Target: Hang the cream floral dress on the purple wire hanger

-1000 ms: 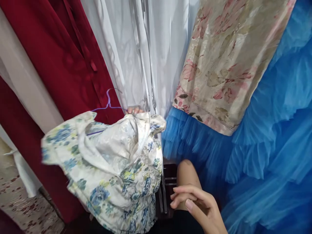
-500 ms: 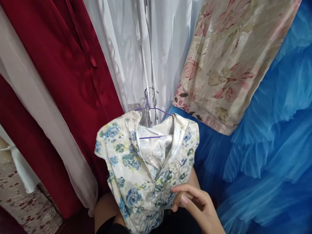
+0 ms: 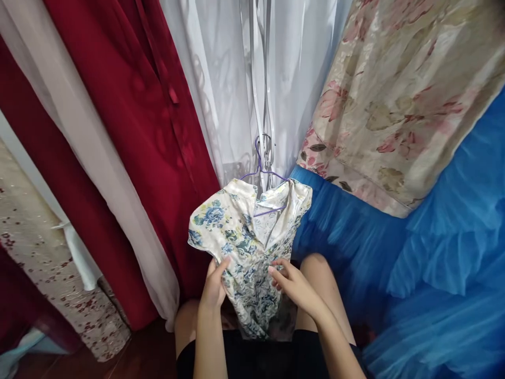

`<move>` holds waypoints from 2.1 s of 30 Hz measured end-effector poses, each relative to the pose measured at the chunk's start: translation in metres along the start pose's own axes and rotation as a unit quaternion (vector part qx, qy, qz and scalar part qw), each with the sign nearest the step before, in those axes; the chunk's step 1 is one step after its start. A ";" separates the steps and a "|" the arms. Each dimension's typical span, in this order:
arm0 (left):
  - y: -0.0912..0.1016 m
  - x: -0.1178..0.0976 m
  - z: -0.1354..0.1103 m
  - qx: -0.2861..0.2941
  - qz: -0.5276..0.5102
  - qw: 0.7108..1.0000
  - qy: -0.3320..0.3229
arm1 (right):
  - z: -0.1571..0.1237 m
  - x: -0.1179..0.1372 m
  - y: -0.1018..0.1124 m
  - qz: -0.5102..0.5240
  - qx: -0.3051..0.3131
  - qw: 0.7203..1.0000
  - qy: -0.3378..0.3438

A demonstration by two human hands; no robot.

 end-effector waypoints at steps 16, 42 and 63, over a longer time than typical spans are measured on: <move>-0.018 -0.007 -0.013 -0.027 0.005 0.999 0.025 | 0.045 -0.013 -0.045 0.124 -0.065 0.987 0.077; -0.008 0.005 0.006 -0.054 0.010 0.998 -0.023 | 0.010 -0.012 -0.029 0.150 -0.002 0.988 0.039; -0.007 0.076 -0.034 0.175 0.470 0.834 -0.231 | -0.007 0.043 -0.018 0.150 -0.008 0.988 0.040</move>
Point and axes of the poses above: each hand's wrist, its own z-axis towards the middle knuckle, its own y-axis out of the back of the hand, x = y × z, the point moved 1 cm from there along z, towards the middle knuckle, and after that the axes turned 2 degrees about -y, right-handed, at the moved point
